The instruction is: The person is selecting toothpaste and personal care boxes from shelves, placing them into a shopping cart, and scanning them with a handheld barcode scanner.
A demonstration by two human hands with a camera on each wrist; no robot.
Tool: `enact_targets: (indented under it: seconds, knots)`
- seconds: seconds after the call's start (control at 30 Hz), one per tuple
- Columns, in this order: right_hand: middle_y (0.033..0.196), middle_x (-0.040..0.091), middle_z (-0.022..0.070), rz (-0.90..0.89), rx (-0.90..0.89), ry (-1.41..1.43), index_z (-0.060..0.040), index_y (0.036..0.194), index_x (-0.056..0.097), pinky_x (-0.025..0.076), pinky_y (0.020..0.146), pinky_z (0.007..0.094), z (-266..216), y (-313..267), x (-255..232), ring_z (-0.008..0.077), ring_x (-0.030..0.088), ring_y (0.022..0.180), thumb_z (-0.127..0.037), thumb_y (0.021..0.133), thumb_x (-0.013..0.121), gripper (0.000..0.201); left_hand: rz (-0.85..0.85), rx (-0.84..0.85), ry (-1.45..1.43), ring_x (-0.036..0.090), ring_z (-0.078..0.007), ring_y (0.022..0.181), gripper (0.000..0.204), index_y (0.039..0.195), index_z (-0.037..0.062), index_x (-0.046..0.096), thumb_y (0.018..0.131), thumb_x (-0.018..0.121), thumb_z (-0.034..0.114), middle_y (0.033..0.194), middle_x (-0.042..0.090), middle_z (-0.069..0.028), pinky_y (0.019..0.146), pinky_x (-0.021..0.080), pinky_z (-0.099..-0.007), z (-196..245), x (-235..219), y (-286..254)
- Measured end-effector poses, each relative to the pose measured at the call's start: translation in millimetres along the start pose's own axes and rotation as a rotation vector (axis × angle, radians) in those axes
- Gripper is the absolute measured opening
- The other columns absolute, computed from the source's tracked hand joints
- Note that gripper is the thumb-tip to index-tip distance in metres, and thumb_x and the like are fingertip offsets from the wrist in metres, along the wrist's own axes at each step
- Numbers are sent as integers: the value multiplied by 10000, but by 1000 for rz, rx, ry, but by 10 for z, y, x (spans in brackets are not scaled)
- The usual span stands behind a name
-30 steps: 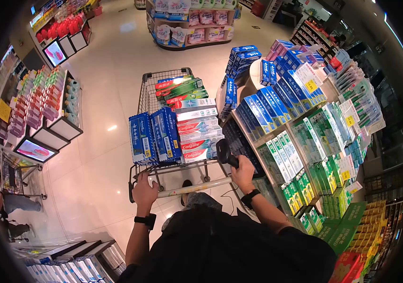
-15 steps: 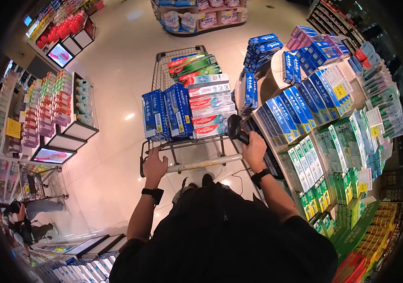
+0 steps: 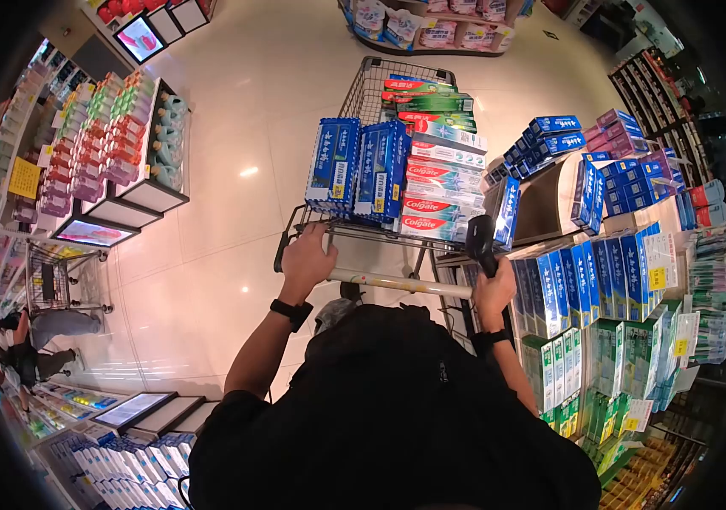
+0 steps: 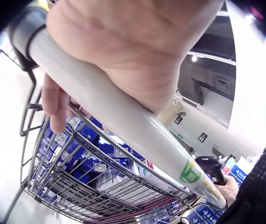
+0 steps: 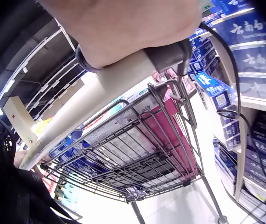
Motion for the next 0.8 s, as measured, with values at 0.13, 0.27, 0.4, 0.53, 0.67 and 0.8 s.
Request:
enact_targets:
  seconds: [0.13, 0.27, 0.4, 0.53, 0.67, 0.8]
  knots:
    - [981, 695, 198, 4, 25, -40, -47, 1067, 657, 526, 821, 534, -55, 162, 214, 462, 675, 943, -11, 743, 804, 357, -35, 43, -12, 748, -373, 1119, 527, 1414, 96, 617, 938, 654, 318, 1441, 667, -118, 917, 598, -547, -36, -69, 499]
    - [973, 688, 196, 23, 38, -57, -44, 1091, 659, 526, 822, 529, -162, 502, 507, 460, 672, 947, -6, 738, 792, 379, -47, 95, -2, 745, -380, 1109, 503, 1396, 89, 620, 948, 648, 315, 1420, 672, -120, 900, 596, -552, -39, -188, 1103]
    - [985, 686, 199, 73, 85, -78, -38, 1070, 651, 525, 828, 535, -270, 759, 601, 462, 671, 957, -28, 749, 788, 349, -44, 150, 13, 745, -390, 1099, 488, 1393, 111, 626, 955, 648, 324, 1425, 673, -106, 895, 600, -547, 78, -328, 1598]
    - [969, 676, 205, 137, 161, -61, -47, 1044, 650, 519, 814, 549, -353, 1236, 825, 468, 666, 940, -32, 753, 782, 320, -51, 212, 26, 746, -382, 1107, 482, 1396, 145, 635, 947, 667, 318, 1433, 679, -96, 897, 602, -530, 276, -390, 2500]
    - [950, 679, 194, 115, 163, 17, -56, 1008, 644, 515, 811, 542, -564, 1769, 1134, 455, 661, 906, -50, 764, 787, 283, -53, 225, 78, 764, -339, 999, 478, 1391, 167, 642, 928, 692, 276, 1413, 695, -76, 860, 600, -502, 206, -595, 3142]
    - [959, 686, 183, 111, 169, 16, -55, 1027, 656, 509, 796, 521, -688, 1972, 1218, 432, 669, 909, -89, 786, 815, 291, -79, 225, 77, 763, -293, 881, 462, 1370, 169, 647, 918, 693, 255, 1356, 714, -67, 826, 595, -484, 294, -681, 3436]
Point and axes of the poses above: each hand's wrist, its own y-axis towards the middle knuckle, its own x-axis out of the palm, z = x × y, the point moved 4 cm from there along y, towards the middle knuckle
